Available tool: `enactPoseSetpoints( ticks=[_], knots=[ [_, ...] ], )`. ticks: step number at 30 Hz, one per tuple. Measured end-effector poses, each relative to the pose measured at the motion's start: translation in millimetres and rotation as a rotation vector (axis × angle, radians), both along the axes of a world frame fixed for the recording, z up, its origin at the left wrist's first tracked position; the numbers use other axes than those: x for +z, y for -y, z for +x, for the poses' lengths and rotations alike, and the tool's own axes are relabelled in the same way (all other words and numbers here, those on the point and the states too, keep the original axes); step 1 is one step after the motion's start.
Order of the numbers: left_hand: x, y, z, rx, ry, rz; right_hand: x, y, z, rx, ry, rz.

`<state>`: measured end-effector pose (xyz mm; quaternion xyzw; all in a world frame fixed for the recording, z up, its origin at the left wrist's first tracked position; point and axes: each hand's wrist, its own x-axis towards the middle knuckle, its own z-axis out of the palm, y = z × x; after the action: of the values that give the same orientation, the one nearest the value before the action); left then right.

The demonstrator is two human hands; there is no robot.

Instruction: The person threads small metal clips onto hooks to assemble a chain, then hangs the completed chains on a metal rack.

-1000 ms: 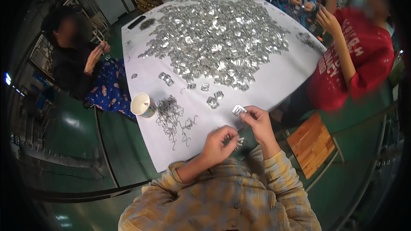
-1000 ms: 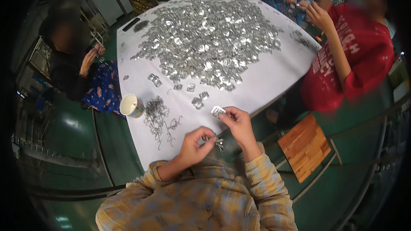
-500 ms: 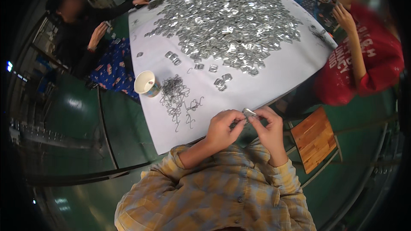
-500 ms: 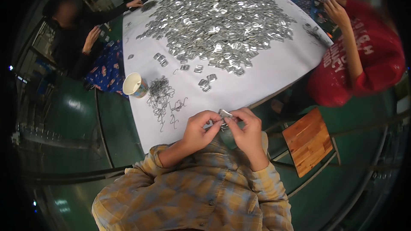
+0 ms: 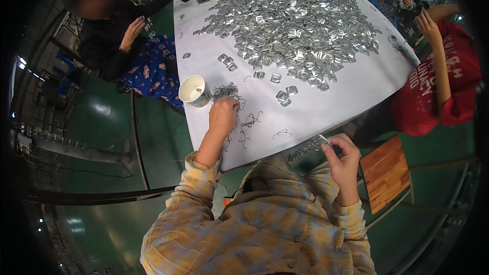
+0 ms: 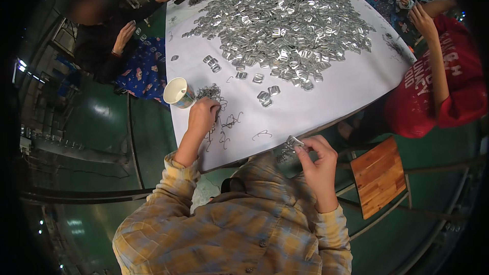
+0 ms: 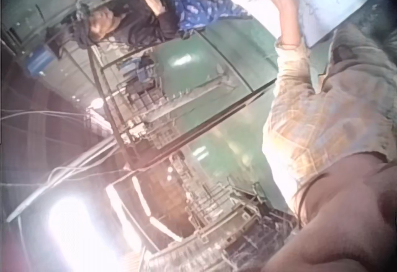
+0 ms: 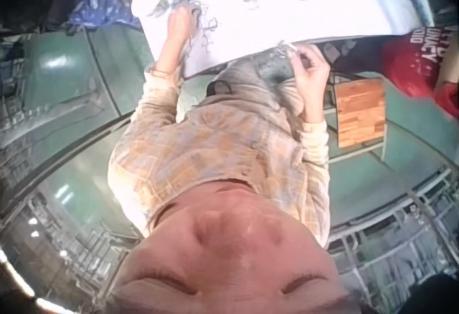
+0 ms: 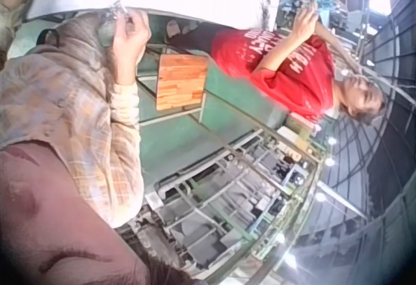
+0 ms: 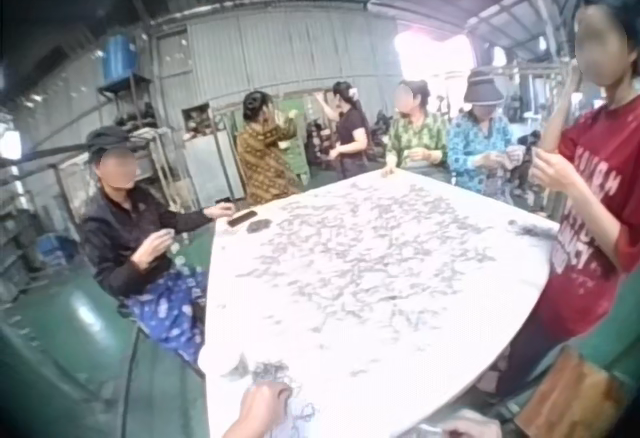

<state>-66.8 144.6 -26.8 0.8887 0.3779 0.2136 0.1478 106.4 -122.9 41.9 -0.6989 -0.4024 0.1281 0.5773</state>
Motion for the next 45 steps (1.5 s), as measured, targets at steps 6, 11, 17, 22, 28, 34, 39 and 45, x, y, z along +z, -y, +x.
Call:
enactPoseSetpoints(
  ticks=[6, 11, 17, 22, 28, 34, 39, 45],
  knots=[
    [-18, -11, 7, -0.14, -0.07, 0.146, -1, -2, 0, 0.015, -0.003, -0.005],
    [-2, -10, 11, -0.206, 0.046, -0.001, 1, -2, 1, 0.015, -0.005, 0.002],
    [-8, -18, 15, -0.149, 0.321, -0.584, 1, 0, 2, 0.022, -0.013, 0.004],
    [6, -12, 19, -0.104, 0.157, -0.374, -3, 1, 4, 0.021, -0.032, 0.012],
    [3, 2, 28, -0.362, -0.072, -0.053, -8, 3, 5, 0.029, -0.042, 0.009],
    [9, 7, 31, -0.496, 0.123, -0.13, -7, 6, 4, 0.02, -0.036, -0.007],
    [5, 0, 25, -0.346, 0.006, -0.04, -9, 9, 5, 0.019, -0.055, 0.003],
    [-7, 11, 39, -0.388, -0.209, 0.156, -7, 7, 5, 0.019, -0.048, -0.004]
  ],
)
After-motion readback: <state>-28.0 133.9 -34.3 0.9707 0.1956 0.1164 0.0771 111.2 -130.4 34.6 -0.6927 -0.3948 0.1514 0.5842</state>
